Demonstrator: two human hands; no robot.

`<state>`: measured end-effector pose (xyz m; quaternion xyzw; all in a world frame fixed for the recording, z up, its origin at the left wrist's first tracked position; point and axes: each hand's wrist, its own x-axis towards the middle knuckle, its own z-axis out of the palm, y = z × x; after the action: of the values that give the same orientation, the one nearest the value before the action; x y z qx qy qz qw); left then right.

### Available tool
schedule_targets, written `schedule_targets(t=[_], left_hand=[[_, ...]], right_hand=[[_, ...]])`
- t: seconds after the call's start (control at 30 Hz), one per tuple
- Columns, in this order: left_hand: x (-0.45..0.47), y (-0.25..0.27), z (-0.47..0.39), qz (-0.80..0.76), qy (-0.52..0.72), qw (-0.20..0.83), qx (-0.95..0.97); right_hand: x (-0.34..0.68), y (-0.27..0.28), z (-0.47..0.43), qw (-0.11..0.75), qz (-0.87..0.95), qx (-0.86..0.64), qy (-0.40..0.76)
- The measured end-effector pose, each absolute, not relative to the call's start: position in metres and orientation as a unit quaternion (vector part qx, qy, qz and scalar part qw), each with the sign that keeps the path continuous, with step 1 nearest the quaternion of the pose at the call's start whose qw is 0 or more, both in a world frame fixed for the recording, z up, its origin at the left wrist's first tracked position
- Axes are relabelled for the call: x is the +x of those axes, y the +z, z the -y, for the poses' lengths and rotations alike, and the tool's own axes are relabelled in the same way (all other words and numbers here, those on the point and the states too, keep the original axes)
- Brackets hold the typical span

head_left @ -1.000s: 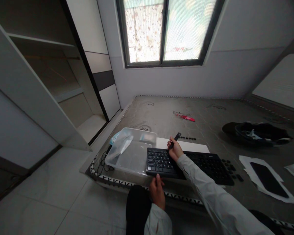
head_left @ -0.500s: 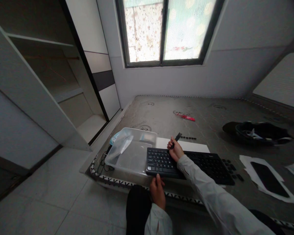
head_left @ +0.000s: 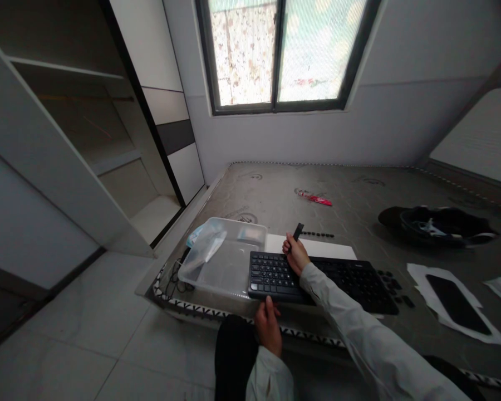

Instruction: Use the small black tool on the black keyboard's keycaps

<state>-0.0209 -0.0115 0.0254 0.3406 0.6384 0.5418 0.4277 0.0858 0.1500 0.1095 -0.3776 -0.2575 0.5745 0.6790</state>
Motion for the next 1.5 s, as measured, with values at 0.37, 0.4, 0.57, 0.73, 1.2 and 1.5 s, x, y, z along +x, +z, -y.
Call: schedule_targets(t=[0.37,0.4,0.57,0.73,1.2,1.5], left_hand=[[-0.021,0.0266,0.0109,-0.63,0.554,0.428,0.336],[-0.0211,0.0264,0.0109,-0.63,0.554,0.427,0.337],[-0.0213,0.0242,0.0105,-0.637,0.547,0.419,0.344],[-0.0206,0.0226,0.0103,-0.632,0.552,0.426,0.338],[-0.0214,0.0247,0.0112,-0.633,0.547,0.431,0.338],[-0.0216,0.0243,0.0111,-0.633,0.55,0.423,0.342]], right_hand=[[0.0849,0.112,-0.1499,0.674,0.268,-0.398,0.563],[0.0849,0.1118,-0.1501,0.674,0.268,-0.398,0.562],[0.0838,0.1102,-0.151,0.682,0.273,-0.392,0.554],[0.0819,0.1063,-0.1536,0.682,0.294,-0.404,0.534],[0.0763,0.1084,-0.148,0.657,0.354,-0.461,0.479],[0.0787,0.1031,-0.1523,0.668,0.34,-0.468,0.469]])
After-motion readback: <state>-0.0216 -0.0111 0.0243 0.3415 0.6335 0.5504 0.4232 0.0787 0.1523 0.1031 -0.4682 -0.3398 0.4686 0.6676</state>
